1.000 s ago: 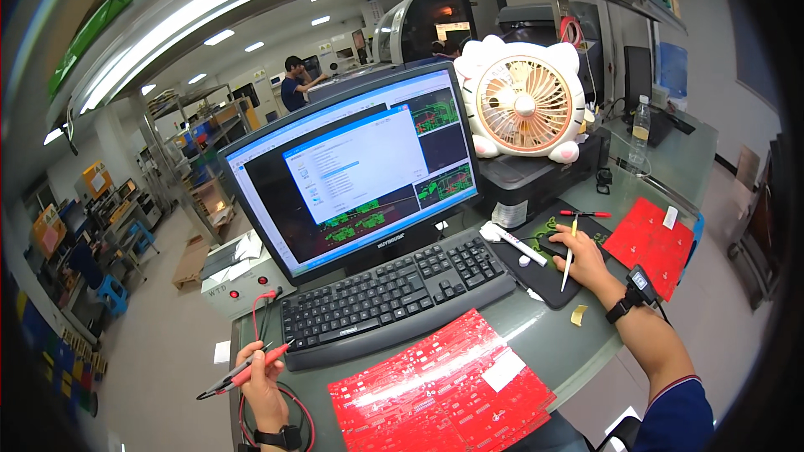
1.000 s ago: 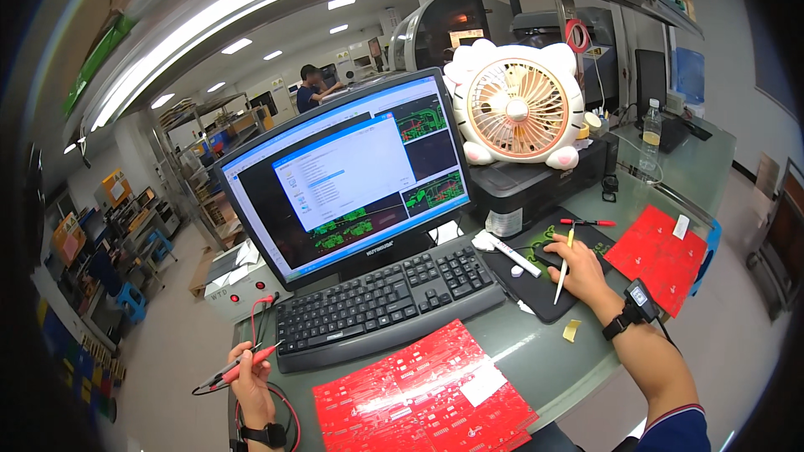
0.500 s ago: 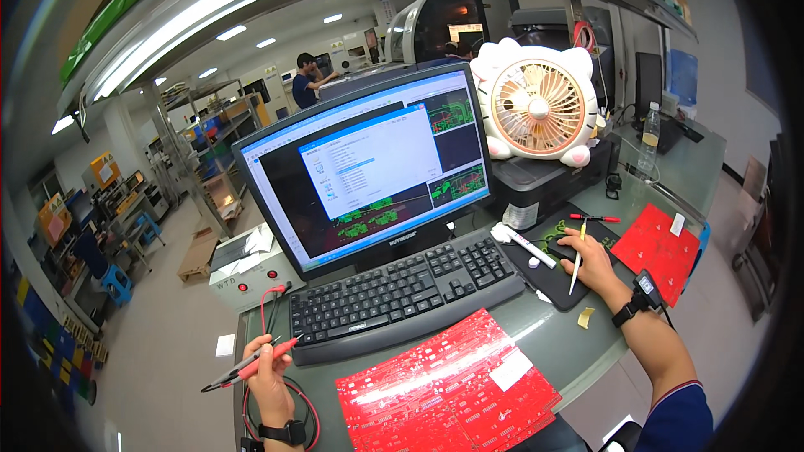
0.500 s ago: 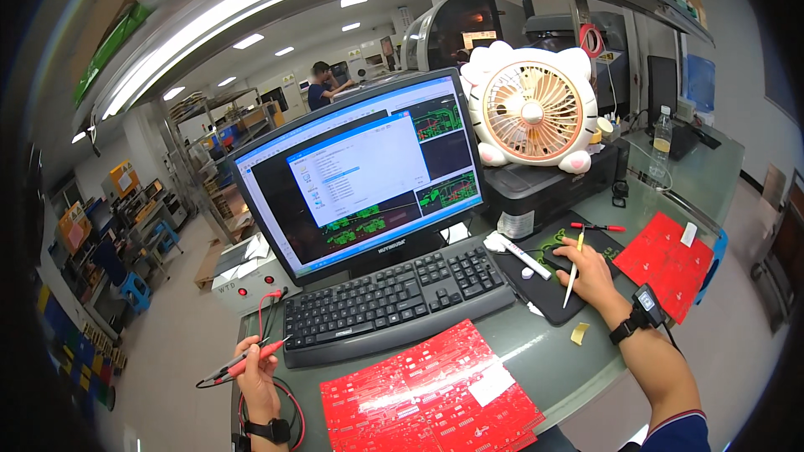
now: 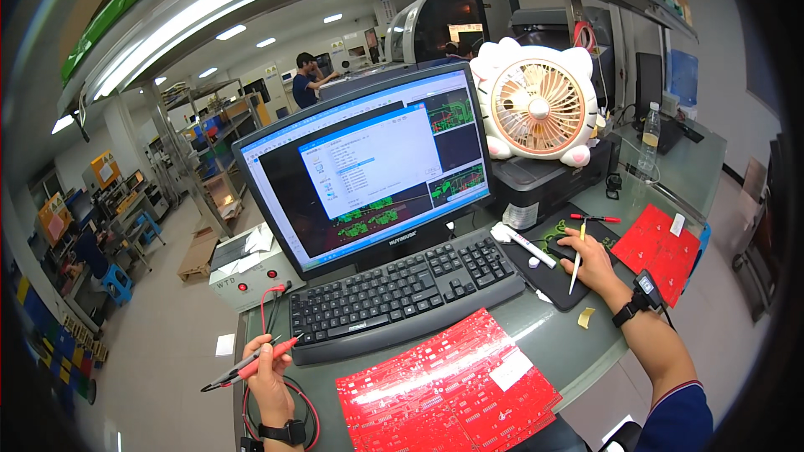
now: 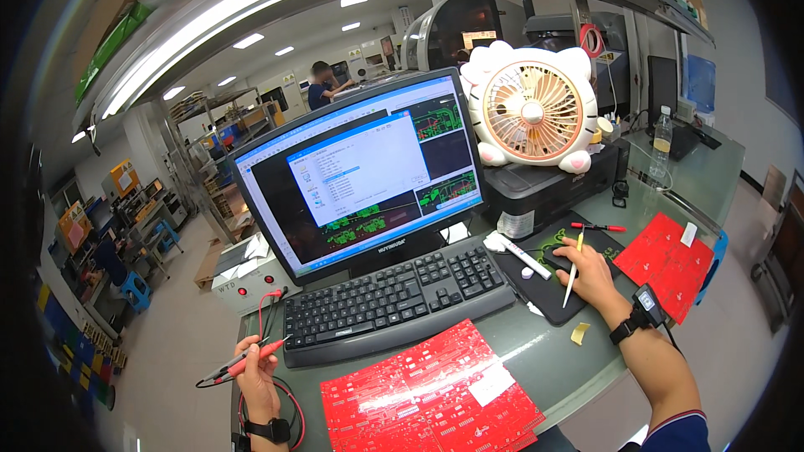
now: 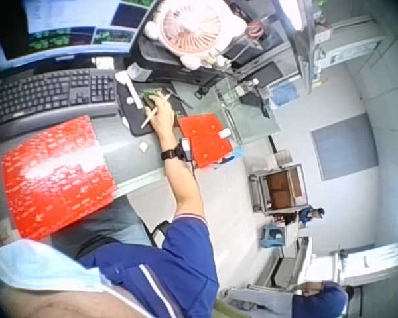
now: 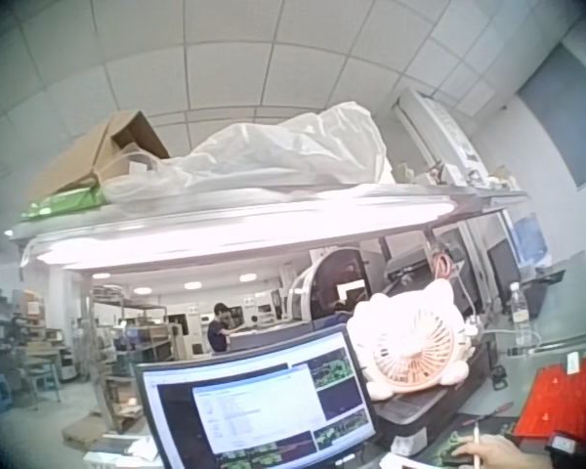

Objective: Testing components on a red circuit board using multimeter probes and entering data into a computer.

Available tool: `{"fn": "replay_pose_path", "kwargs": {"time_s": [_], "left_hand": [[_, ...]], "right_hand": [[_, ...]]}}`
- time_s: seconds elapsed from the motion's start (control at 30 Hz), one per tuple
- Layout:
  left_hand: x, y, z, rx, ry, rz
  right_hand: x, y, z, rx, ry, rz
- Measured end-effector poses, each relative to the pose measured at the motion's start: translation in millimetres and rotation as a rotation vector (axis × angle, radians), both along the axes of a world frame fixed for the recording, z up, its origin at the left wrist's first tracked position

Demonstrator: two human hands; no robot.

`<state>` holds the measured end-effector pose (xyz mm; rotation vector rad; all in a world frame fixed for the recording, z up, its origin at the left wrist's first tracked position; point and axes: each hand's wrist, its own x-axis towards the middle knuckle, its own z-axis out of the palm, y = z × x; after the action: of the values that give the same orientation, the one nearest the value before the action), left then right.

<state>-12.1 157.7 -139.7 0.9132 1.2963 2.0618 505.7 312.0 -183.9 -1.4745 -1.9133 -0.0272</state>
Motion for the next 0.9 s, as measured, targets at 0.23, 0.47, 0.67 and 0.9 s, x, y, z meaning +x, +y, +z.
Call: {"fn": "replay_pose_path", "kwargs": {"time_s": [0.23, 0.47, 0.67, 0.9], "left_hand": [[-1.8, 0.1, -1.8, 0.003, -0.003, 0.004], [1.0, 0.0, 0.4, -0.009, 0.006, -0.004], [-1.9, 0.3, -2.8, -0.008, 0.019, -0.001], [-1.6, 0.9, -3.2, -0.009, 0.016, 0.001]], "right_hand": [[0.4, 0.4, 0.2, 0.013, -0.005, 0.011], [2.9, 1.9, -2.4, 0.019, 0.002, 0.006], [3.6, 3.1, -4.1, 0.035, 0.016, 0.021], [5.9, 4.8, -6.8, 0.028, 0.016, 0.009]]}}
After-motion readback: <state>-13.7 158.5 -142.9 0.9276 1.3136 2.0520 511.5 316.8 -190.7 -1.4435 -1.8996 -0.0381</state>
